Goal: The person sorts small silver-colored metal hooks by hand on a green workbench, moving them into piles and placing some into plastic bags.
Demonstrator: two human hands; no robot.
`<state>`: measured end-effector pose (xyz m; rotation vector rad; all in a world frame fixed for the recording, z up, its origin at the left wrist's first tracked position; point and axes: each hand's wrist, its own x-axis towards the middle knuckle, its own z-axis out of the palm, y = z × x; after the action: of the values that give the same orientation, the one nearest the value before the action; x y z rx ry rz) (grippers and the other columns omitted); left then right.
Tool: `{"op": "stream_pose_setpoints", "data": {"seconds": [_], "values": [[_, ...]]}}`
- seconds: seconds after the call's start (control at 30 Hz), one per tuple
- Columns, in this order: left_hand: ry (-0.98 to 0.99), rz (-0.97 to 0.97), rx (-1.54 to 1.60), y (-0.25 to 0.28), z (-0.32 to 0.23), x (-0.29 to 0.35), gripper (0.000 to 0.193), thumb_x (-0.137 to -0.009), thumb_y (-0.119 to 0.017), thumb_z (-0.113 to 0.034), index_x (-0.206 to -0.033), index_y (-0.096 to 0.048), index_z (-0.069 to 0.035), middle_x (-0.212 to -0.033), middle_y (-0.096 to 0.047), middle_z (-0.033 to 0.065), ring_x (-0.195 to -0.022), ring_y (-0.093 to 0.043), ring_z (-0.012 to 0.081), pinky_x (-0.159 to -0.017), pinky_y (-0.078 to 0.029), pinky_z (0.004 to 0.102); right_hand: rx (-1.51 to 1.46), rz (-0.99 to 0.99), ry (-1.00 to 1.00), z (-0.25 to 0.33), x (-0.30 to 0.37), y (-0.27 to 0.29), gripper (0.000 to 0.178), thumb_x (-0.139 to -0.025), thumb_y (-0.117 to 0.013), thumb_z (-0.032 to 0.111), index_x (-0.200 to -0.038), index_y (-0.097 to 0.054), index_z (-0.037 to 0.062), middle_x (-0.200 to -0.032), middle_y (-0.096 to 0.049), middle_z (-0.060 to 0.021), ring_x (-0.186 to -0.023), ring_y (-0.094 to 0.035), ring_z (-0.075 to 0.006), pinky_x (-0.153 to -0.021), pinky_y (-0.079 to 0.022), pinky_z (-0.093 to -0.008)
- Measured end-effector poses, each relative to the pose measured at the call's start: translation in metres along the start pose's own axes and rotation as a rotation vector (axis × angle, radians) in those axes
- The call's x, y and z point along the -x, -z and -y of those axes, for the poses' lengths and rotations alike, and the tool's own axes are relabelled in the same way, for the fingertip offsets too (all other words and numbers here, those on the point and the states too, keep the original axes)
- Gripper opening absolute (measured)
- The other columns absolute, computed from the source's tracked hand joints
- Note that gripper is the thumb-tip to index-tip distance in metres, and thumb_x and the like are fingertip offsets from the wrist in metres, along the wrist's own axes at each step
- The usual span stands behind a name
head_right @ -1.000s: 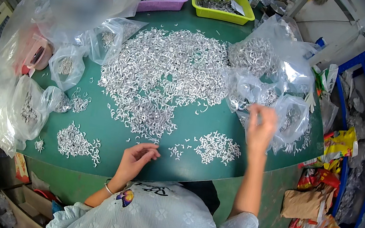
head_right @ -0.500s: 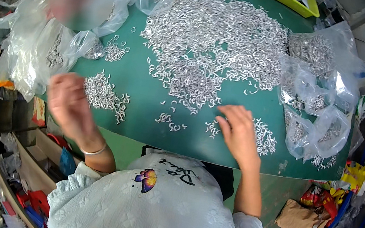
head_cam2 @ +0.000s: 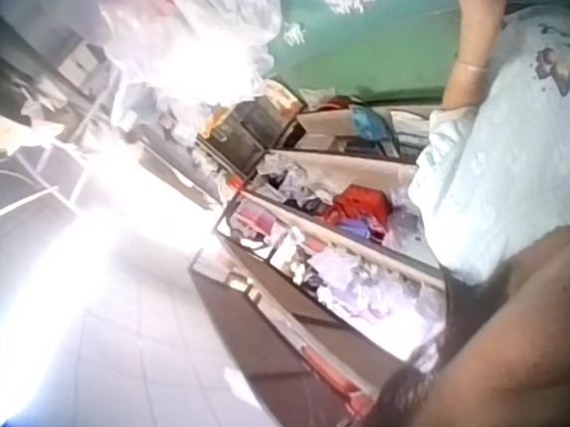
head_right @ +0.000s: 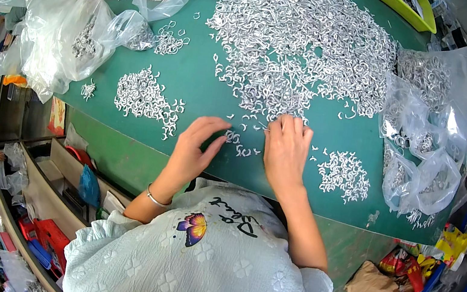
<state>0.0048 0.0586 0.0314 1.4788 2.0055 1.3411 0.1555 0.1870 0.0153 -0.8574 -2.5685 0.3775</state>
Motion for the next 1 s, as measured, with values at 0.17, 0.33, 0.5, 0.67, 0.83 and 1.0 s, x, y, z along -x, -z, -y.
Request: {"op": "stream_pose_setpoints", "data": {"seconds": [0.17, 0.33, 0.5, 0.67, 0.83, 1.0], "values": [[-0.045, 0.086, -0.063, -0.020, 0.005, -0.003, 0.028, -0.081, -0.069, 0.000, -0.108, -0.065, -0.004, -0.105, -0.062, 0.0094, -0.100, -0.058, 0.0278, -0.086, -0.045, 0.0378, -0.115, -0.075, -0.077, -0.019, 0.007, 0.012, 0.009, -0.081, -0.068, 0.004, -0.087, -0.062, 0.0045, -0.085, -0.060, -0.0096, -0.083, -0.056, -0.0255, -0.078, -0.038, -0.0382], [-0.132, 0.102, -0.188, -0.043, 0.009, -0.020, 0.029, -0.081, -0.070, -0.004, -0.109, -0.064, -0.007, -0.105, -0.059, 0.0062, -0.098, -0.055, 0.0249, -0.083, -0.039, 0.0376, -0.433, -0.042, -0.356, -0.020, 0.017, 0.025, 0.013, -0.085, -0.062, -0.002, -0.098, -0.064, -0.0013, -0.079, -0.060, -0.0136, -0.075, -0.057, -0.0287, -0.073, -0.043, -0.0378], [-0.237, 0.207, -0.354, -0.061, 0.012, -0.034, 0.023, -0.081, -0.069, -0.007, -0.102, -0.064, -0.008, -0.104, -0.056, 0.0051, -0.099, -0.052, 0.0243, -0.084, -0.037, 0.0376, -0.394, -0.025, -0.327, -0.024, 0.020, 0.029, 0.011, -0.085, -0.062, -0.003, -0.096, -0.065, -0.0029, -0.078, -0.059, -0.0125, -0.070, -0.055, -0.0257, -0.068, -0.044, -0.0352], [-0.254, 0.248, -0.339, -0.061, 0.017, -0.038, 0.015, -0.082, -0.068, -0.009, -0.096, -0.061, -0.007, -0.101, -0.054, 0.0054, -0.097, -0.051, 0.0250, -0.083, -0.036, 0.0372, -0.372, -0.060, -0.280, -0.029, 0.018, 0.028, 0.006, -0.084, -0.065, -0.002, -0.090, -0.064, -0.0024, -0.077, -0.059, -0.0102, -0.065, -0.054, -0.0219, -0.063, -0.044, -0.0328], [-0.262, 0.249, -0.286, -0.057, 0.018, -0.038, 0.013, -0.083, -0.067, -0.008, -0.095, -0.060, -0.005, -0.093, -0.056, 0.0055, -0.092, -0.052, 0.0253, -0.082, -0.036, 0.0369, -0.208, -0.017, -0.176, -0.024, 0.007, 0.014, 0.009, -0.080, -0.069, 0.003, -0.086, -0.064, 0.0025, -0.080, -0.061, -0.0087, -0.078, -0.056, -0.0281, -0.073, -0.041, -0.0388], [-0.034, 0.114, 0.062, -0.043, 0.012, -0.041, 0.009, -0.086, -0.063, 0.001, -0.095, -0.061, -0.001, -0.087, -0.062, 0.0058, -0.078, -0.058, 0.0191, -0.074, -0.042, 0.0312, -0.033, 0.035, -0.162, -0.021, 0.002, 0.013, 0.012, -0.077, -0.071, 0.008, -0.082, -0.061, 0.0039, -0.080, -0.060, -0.0083, -0.081, -0.055, -0.0274, -0.074, -0.039, -0.0391]]}}
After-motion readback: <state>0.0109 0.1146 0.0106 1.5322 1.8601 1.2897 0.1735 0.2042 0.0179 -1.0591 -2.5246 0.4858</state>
